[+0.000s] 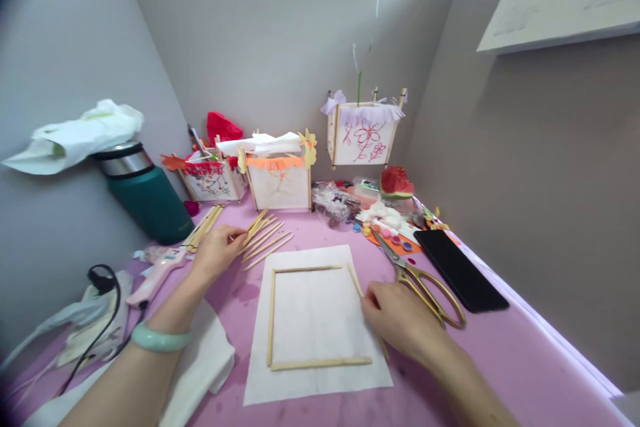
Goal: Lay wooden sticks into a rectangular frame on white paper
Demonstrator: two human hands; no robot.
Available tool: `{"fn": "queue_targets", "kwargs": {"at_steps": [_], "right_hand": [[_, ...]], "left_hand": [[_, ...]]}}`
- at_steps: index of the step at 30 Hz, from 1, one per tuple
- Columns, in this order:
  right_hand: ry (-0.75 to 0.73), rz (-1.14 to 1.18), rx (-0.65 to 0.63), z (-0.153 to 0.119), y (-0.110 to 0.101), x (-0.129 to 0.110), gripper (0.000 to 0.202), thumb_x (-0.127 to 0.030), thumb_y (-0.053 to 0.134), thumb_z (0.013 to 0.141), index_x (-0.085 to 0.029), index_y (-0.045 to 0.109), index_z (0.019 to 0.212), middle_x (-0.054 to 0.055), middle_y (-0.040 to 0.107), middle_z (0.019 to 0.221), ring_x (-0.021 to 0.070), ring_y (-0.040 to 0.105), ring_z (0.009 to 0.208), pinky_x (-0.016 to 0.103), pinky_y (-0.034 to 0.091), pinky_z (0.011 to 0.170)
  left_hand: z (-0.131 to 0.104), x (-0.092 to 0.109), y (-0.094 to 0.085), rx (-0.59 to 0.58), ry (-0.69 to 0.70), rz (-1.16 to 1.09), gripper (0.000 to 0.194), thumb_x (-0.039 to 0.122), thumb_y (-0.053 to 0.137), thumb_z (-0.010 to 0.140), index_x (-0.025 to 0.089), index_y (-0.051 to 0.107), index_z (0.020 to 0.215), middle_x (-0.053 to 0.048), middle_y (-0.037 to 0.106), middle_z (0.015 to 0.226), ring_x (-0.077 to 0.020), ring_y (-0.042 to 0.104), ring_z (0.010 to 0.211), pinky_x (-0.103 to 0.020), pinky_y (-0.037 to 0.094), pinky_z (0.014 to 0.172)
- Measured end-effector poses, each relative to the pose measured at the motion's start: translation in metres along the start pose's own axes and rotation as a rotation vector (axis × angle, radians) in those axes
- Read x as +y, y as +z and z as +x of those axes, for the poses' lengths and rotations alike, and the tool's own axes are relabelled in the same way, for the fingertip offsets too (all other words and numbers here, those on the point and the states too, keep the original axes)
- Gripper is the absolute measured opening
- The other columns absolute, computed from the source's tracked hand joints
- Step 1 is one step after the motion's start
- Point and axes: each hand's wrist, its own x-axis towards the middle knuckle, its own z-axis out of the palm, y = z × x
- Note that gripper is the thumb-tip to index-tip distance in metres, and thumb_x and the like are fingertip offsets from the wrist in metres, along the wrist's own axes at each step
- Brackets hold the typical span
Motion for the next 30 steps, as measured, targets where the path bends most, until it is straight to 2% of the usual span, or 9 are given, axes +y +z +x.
{"fn": "queue_targets", "kwargs": {"at_steps": [4,7,9,11,14,19,25,27,30], "right_hand": [[0.007,-0.036,-0.008,0.004,-0.015,0.01,0.03,-0.026,0.042,0.082,-0.019,0.048,0.053,0.004,0.06,0.06,0.0161,0.052,0.058,0.028,0.026,0.055],[0.019,0.054,0.018,0.011,-0.022,-0.003,0.028,-0.028,0.042,0.082,-0.019,0.049,0.056,0.003,0.059,0.058,0.0142,0.052,0.054,0.026,0.028,0.052],[0.01,0.218,-0.021,0.021,-0.023,-0.022,0.027,-0.031,0.042,0.082,-0.019,0.049,0.058,0.0,0.056,0.051,0.0115,0.049,0.045,0.024,0.028,0.047],[-0.019,0.462,-0.124,0.036,-0.019,-0.047,0.026,-0.032,0.045,0.081,-0.019,0.047,0.058,-0.003,0.049,0.042,0.0091,0.044,0.036,0.022,0.027,0.041],[-0.066,0.778,-0.22,0.066,-0.01,-0.087,0.028,-0.033,0.045,0.082,-0.018,0.046,0.058,-0.005,0.044,0.038,0.0071,0.039,0.033,0.019,0.027,0.037],[-0.138,0.874,-0.256,0.099,0.009,-0.131,0.026,-0.04,0.047,0.084,-0.016,0.058,0.084,0.001,0.065,0.071,0.006,0.053,0.042,0.015,0.032,0.036],[-0.222,0.902,-0.152,0.094,0.021,-0.124,0.017,-0.031,0.055,0.077,-0.015,0.06,0.078,0.0,0.063,0.067,0.0063,0.052,0.039,0.015,0.031,0.035],[-0.24,0.942,-0.076,0.09,0.017,-0.118,0.019,-0.033,0.053,0.078,-0.015,0.061,0.082,-0.001,0.062,0.068,0.0055,0.051,0.039,0.016,0.032,0.036],[-0.248,1.021,0.054,0.086,0.007,-0.109,0.03,-0.039,0.052,0.08,-0.017,0.059,0.098,-0.002,0.06,0.07,0.0049,0.049,0.04,0.016,0.032,0.037]], "left_hand": [[0.006,-0.017,-0.006,0.017,-0.147,0.078,0.03,0.032,0.046,0.081,0.025,0.072,0.093,-0.006,0.072,0.092,-0.0234,0.063,0.085,-0.03,0.044,0.071],[0.005,-0.02,-0.006,0.019,-0.207,0.142,0.031,0.031,0.046,0.08,0.024,0.072,0.094,-0.01,0.07,0.099,-0.0287,0.062,0.09,-0.036,0.045,0.072],[0.004,-0.021,-0.004,0.006,-0.217,0.173,0.031,0.031,0.046,0.079,0.023,0.072,0.094,-0.013,0.069,0.101,-0.0308,0.061,0.092,-0.037,0.045,0.071],[0.004,-0.021,-0.002,-0.015,-0.209,0.193,0.031,0.031,0.045,0.079,0.022,0.072,0.092,-0.014,0.068,0.099,-0.0302,0.062,0.091,-0.037,0.045,0.07],[0.004,-0.022,0.002,-0.025,-0.192,0.211,0.03,0.03,0.044,0.08,0.022,0.072,0.089,-0.013,0.068,0.099,-0.0278,0.063,0.088,-0.035,0.045,0.069],[0.003,-0.023,0.006,0.01,-0.166,0.197,0.031,0.029,0.043,0.082,0.022,0.073,0.086,-0.013,0.067,0.095,-0.0268,0.063,0.086,-0.034,0.044,0.068],[0.005,-0.019,-0.001,0.061,-0.182,0.022,0.03,0.024,0.04,0.083,0.015,0.069,0.088,-0.017,0.065,0.098,-0.0294,0.06,0.092,-0.039,0.044,0.076],[0.004,-0.01,-0.005,0.011,-0.146,-0.112,0.029,0.026,0.04,0.084,0.015,0.066,0.091,-0.013,0.066,0.092,-0.0247,0.062,0.086,-0.035,0.046,0.073],[-0.003,0.01,-0.008,-0.156,-0.064,-0.324,0.028,0.035,0.043,0.085,0.016,0.063,0.09,-0.004,0.065,0.067,-0.0167,0.062,0.061,-0.027,0.048,0.059]]}}
